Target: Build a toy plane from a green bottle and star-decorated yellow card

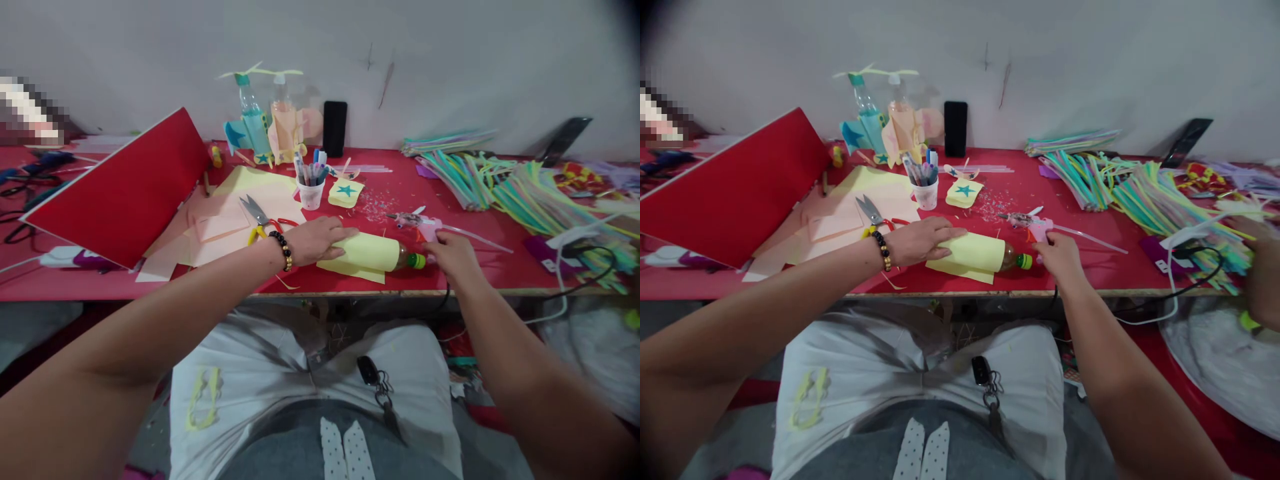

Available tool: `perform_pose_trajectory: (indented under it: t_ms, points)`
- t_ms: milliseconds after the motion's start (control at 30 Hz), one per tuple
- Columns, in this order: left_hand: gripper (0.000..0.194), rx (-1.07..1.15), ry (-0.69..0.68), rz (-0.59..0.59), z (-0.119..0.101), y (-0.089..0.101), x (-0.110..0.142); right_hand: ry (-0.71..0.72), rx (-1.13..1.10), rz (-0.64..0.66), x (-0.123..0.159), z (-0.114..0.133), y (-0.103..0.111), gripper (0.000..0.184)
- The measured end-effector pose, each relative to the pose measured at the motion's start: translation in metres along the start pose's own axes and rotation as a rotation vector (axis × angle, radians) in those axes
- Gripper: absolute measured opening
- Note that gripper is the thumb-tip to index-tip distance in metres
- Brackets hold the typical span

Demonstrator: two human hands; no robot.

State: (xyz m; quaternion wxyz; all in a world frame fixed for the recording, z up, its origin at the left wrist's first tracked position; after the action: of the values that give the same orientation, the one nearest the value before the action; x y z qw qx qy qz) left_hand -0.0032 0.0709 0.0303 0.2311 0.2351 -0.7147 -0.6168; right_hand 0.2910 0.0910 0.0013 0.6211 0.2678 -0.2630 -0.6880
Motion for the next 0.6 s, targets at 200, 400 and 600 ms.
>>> perform_pose_trajectory:
  t_ms: [200,400,600]
  points:
    - [0.05,-0.052,0.0,-0.034,-0.005,-0.001,0.005,-0.02,0.227,-0.035,-0.005,0.003,-0.004,0.02]
    - [0.05,-0.116,-0.016,-0.088,-0.011,-0.001,0.01,-0.008,0.338,-0.026,-0.006,0.005,-0.007,0.016]
    - [0.052,-0.155,-0.011,-0.108,-0.013,-0.004,0.013,0.017,0.365,-0.032,-0.006,0.0,-0.008,0.026]
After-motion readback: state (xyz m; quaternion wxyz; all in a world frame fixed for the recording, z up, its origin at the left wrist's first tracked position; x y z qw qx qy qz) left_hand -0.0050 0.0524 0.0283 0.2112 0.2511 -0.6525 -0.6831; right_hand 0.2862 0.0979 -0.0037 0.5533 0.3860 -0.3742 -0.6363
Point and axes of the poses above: each hand's wrist, its own x-axis away from the middle knuckle, its own y-axis out of the back of the hand, z = x × y, the point moved 6 cm from there along -x, towards the middle knuckle, and after that the axes turned 6 degrees about z, right-handed, at the moved point
